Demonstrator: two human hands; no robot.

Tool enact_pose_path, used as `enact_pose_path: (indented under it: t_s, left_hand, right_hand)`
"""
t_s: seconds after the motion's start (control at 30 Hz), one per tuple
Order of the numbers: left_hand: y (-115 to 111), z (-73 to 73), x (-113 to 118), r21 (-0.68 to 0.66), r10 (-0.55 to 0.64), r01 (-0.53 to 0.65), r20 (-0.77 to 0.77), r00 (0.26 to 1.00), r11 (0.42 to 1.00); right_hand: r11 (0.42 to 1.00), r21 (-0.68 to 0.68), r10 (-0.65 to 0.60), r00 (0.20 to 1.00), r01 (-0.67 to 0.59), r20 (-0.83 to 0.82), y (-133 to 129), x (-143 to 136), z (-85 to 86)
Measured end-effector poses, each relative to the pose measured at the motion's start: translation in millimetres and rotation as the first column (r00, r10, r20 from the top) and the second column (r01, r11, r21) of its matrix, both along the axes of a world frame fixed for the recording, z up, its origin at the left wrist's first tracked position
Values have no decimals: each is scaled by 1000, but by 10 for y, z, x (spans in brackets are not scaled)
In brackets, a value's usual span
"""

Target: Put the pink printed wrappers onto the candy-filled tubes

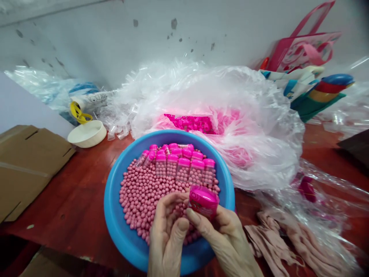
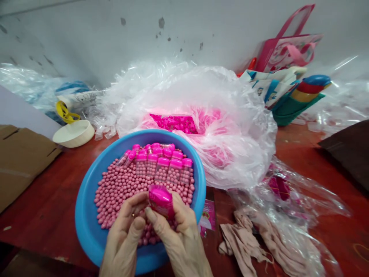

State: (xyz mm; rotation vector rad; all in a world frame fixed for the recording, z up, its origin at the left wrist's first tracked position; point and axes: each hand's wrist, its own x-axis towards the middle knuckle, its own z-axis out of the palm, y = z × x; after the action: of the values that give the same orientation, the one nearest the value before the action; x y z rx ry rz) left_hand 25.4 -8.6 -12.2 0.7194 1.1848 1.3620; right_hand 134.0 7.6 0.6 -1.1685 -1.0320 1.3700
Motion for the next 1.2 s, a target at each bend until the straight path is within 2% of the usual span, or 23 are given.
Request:
enact_pose_path:
  t_s: [0.1,0.17,0.27,0.37,0.43,0.5,0.63,0.7,0.93,1.07,1.2]
  left_hand:
    - [28,57,-53,117,-25,42,-143,989,992]
    - [48,95,-80,145,-80,103,-159,984,984]
    - [69,119,-101,71,-85,87,-40,996,994]
    - [79,101,-103,-51,36,-28,159,987,998]
    - [81,86,-97,-109,101,-77,241,965,991]
    - [80,84,-87,-136,121,-84,288,950,987]
    - [73,123,-75,-160,111,-60,332,937,985]
    - [73,144,-77,-170,101,-44,344,933,985]
    - [84,162,-96,-174,41,25,367,929,984]
    - [74,160,-95,-197,35,36,346,938,980]
    - [61,151,-104,-184,-39,104,326,945,977]
  right_hand:
    - [985,142,81,991,-95,105,-1,46,7]
    - [962,197,155,973,-188,172,-22,51,-11]
    - [955,130,233,945,-267,230,-62,30,-60]
    - [958,26,268,929,-284,255,-85,5,-105]
    - [955,44,273,924,-295,267,-92,-11,-135]
    - [962,65,245,945,-265,219,-99,-29,-171]
    - [986,23,168,986,-168,-10,-127,-67,-228]
    - [991,31,131,990,-130,-56,-147,-78,-237]
    - [983,181,4,997,-18,73,-235,-88,-307]
    - [971,238,-27,996,7,83,-270,-94,-375]
    - [965,264,-29,997,8,76,-280,-95,-365]
